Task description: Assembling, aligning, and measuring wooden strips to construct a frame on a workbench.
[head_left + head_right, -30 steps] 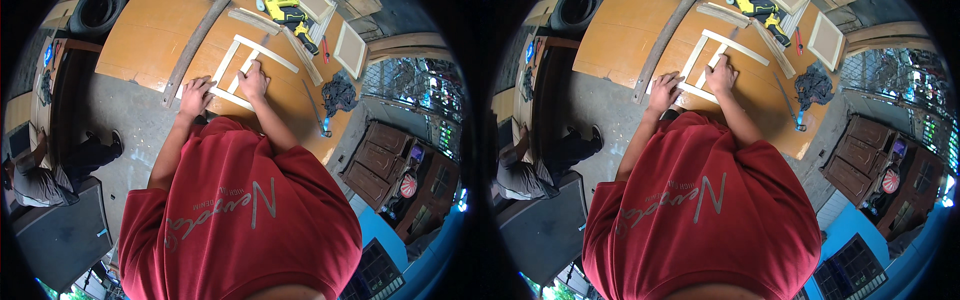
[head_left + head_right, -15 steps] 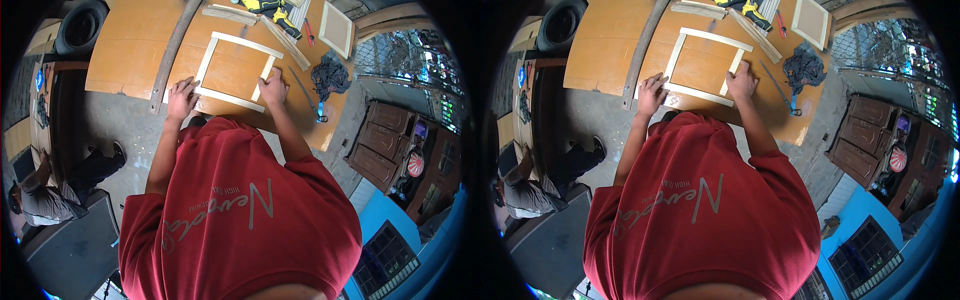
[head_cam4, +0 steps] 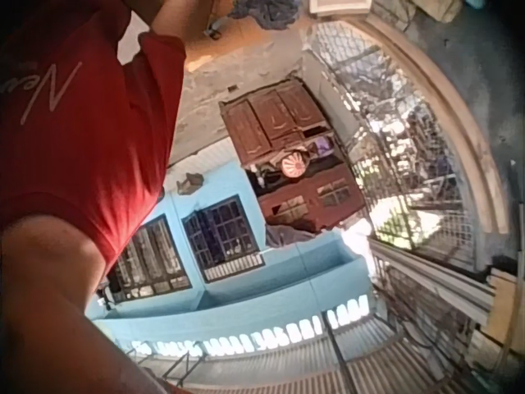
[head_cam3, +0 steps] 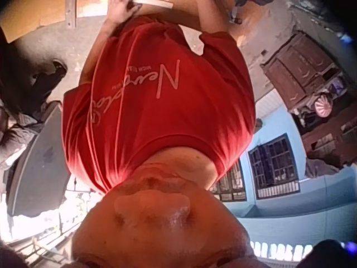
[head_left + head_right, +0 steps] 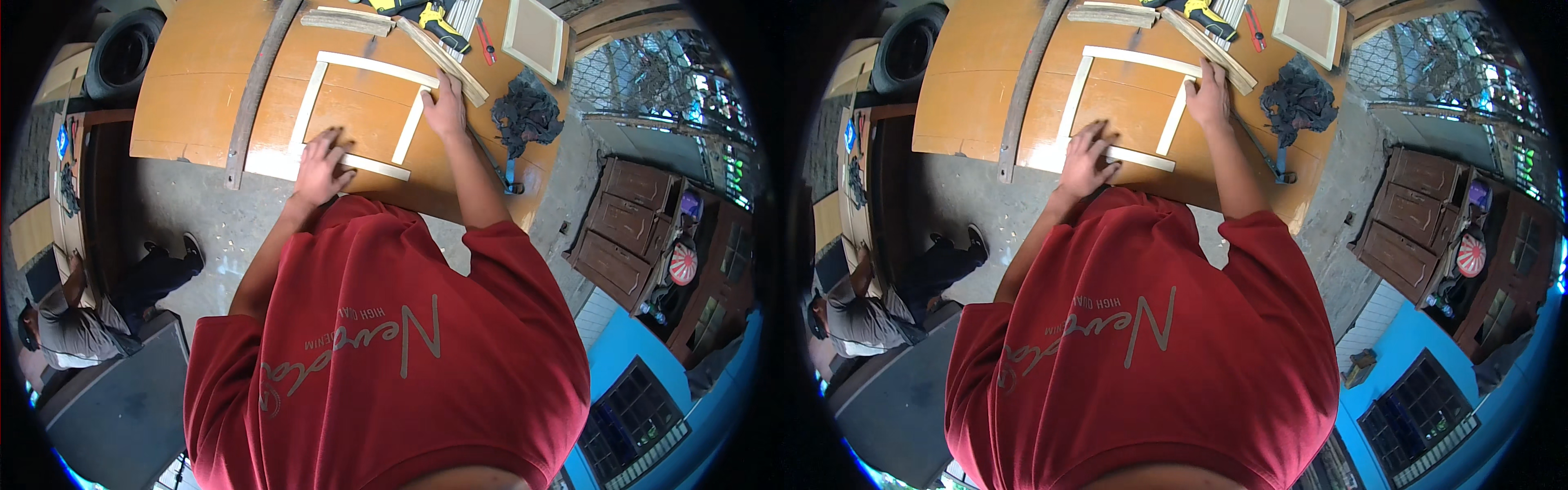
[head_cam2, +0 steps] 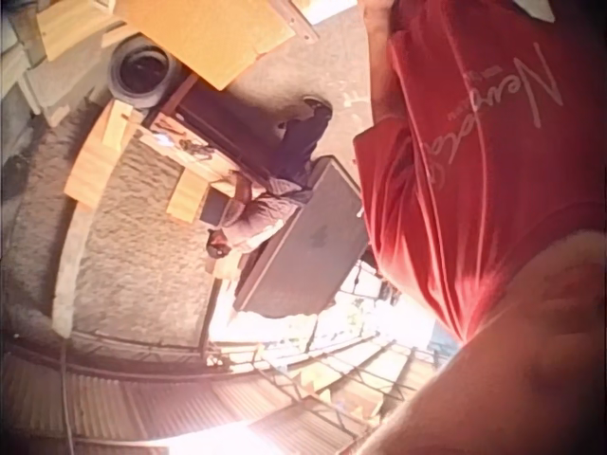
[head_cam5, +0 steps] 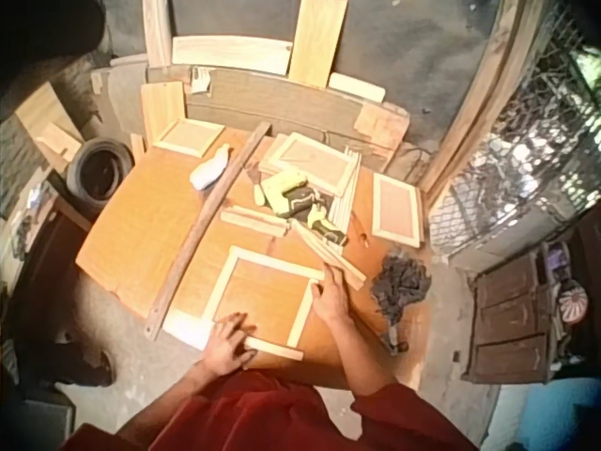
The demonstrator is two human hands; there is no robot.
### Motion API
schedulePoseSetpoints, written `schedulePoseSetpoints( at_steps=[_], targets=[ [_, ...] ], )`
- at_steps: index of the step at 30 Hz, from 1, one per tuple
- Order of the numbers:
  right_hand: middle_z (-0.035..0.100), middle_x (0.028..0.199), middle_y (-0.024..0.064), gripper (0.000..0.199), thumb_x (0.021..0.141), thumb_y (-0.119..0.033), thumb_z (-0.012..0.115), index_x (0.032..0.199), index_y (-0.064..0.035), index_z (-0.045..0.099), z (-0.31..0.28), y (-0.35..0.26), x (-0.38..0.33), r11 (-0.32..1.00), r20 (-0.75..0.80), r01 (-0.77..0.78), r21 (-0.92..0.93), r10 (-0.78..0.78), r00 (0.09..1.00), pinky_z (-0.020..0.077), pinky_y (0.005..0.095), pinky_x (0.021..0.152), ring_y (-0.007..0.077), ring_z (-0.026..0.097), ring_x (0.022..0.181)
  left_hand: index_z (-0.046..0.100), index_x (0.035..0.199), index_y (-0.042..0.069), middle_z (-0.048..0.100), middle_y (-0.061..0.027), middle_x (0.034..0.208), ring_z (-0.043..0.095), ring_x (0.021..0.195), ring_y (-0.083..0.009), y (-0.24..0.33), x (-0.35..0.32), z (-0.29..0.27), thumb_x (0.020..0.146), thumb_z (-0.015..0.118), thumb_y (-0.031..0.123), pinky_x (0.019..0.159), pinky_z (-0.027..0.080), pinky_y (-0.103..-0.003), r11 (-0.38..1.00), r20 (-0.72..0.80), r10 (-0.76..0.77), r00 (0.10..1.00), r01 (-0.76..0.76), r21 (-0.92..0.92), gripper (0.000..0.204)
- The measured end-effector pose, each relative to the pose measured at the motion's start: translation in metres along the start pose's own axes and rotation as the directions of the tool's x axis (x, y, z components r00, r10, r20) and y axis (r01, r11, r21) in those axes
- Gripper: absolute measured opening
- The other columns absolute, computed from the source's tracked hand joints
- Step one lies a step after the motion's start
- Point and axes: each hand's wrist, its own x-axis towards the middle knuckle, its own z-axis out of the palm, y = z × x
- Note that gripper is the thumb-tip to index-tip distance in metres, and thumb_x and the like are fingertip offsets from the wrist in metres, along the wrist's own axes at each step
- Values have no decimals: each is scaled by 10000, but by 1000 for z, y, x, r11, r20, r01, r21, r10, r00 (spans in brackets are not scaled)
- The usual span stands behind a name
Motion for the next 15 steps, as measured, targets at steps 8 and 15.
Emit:
schedulePoseSetpoints(
  at_steps=[8,15],
  targets=[
    [592,1270,181,451,907,-183,736,1330,-56,647,8,32,21,993,102,113,32,-116,988,496,460,1022,388,590,1192,674,1219,123,449,-148,1555,356,1488,-372,50,28,56,736,880,264,1216,316,-489,997,105,2,994,6,-75,544],
    [614,1179,176,368,893,-123,738,1252,-52,696,6,40,22,977,159,112,179,-141,977,512,449,975,386,619,1111,673,1163,116,447,-161,1554,356,1485,-384,65,23,66,719,891,263,1213,317,-496,994,43,-79,996,82,-77,516]
  ],
)
